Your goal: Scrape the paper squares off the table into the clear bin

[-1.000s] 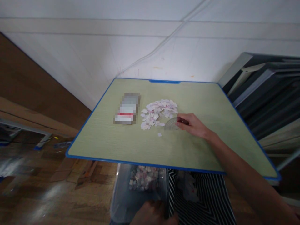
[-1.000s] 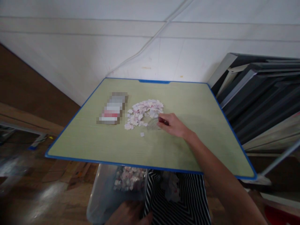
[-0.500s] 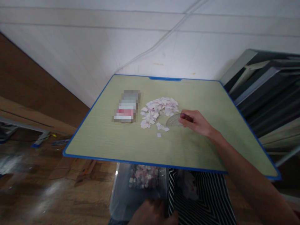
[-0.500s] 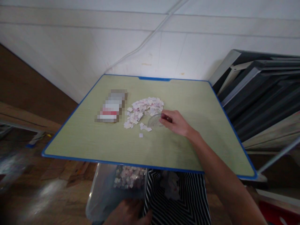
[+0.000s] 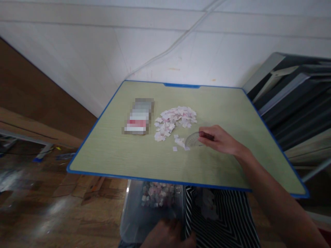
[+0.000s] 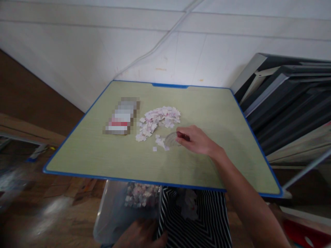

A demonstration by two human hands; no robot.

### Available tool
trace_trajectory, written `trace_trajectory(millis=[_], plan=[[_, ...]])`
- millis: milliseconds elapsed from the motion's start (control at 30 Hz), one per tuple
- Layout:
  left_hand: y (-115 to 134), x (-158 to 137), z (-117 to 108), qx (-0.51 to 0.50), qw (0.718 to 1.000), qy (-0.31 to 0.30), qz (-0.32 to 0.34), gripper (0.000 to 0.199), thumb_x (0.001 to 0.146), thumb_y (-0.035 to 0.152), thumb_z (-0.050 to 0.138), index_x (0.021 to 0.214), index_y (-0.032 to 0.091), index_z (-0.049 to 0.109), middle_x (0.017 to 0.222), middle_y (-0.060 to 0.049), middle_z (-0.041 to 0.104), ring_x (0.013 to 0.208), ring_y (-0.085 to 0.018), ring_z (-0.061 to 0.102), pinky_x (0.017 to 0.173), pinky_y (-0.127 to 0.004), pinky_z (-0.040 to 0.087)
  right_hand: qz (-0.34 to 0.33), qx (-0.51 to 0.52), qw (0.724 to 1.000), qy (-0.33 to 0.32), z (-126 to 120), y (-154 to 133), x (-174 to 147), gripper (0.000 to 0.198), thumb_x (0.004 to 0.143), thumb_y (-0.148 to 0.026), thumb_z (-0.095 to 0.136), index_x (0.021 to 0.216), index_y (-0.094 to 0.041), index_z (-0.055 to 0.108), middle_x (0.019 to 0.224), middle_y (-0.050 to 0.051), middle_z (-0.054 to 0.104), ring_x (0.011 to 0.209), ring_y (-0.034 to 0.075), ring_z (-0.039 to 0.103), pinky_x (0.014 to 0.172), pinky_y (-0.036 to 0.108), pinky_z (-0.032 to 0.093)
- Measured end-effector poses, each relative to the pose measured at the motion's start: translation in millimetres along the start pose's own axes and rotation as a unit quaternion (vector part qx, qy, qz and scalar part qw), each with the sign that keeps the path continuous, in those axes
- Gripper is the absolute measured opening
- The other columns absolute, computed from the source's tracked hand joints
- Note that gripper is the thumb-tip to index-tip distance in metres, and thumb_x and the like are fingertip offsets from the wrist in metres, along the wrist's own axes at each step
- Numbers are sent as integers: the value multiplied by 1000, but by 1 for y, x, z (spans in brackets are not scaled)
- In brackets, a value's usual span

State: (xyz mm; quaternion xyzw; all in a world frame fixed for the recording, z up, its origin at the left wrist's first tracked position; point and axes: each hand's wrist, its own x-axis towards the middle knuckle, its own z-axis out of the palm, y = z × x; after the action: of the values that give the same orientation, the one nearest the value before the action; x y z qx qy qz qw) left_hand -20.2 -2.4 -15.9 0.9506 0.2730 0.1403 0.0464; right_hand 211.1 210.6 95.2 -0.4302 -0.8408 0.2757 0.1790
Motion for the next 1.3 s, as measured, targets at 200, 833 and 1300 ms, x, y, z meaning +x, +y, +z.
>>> trace_trajectory(millis=[200,833,1300], plan=[[-1,4,-5,-8,1000,15,-6,37,79,19,64,107,23,41,61,8,58,43,-13,51,35,-26,25,20,71,997,-38,-10,2,-7,29,82,-34,50,59,-21,40,50,-6,36,45,8,34,46,24,25],[0,5,-7,-1,1000,11,-2,33,78,17,61,105,23,42,58,8,56,44,-14,52,35,-26,28,0,-36,999,16,-4,-1,-6,26,84,-31,46,61,-20,41,50,-5,38,45,8,36,47,24,23],[2,5,-9,-24,1000,7,-10,31,81,15,58,105,23,41,60,6,57,45,-14,53,36,-26,25,-4,-40,998,52,12,-2,0,21,86,-30,45,68,-19,43,53,-5,40,47,8,35,50,24,24]])
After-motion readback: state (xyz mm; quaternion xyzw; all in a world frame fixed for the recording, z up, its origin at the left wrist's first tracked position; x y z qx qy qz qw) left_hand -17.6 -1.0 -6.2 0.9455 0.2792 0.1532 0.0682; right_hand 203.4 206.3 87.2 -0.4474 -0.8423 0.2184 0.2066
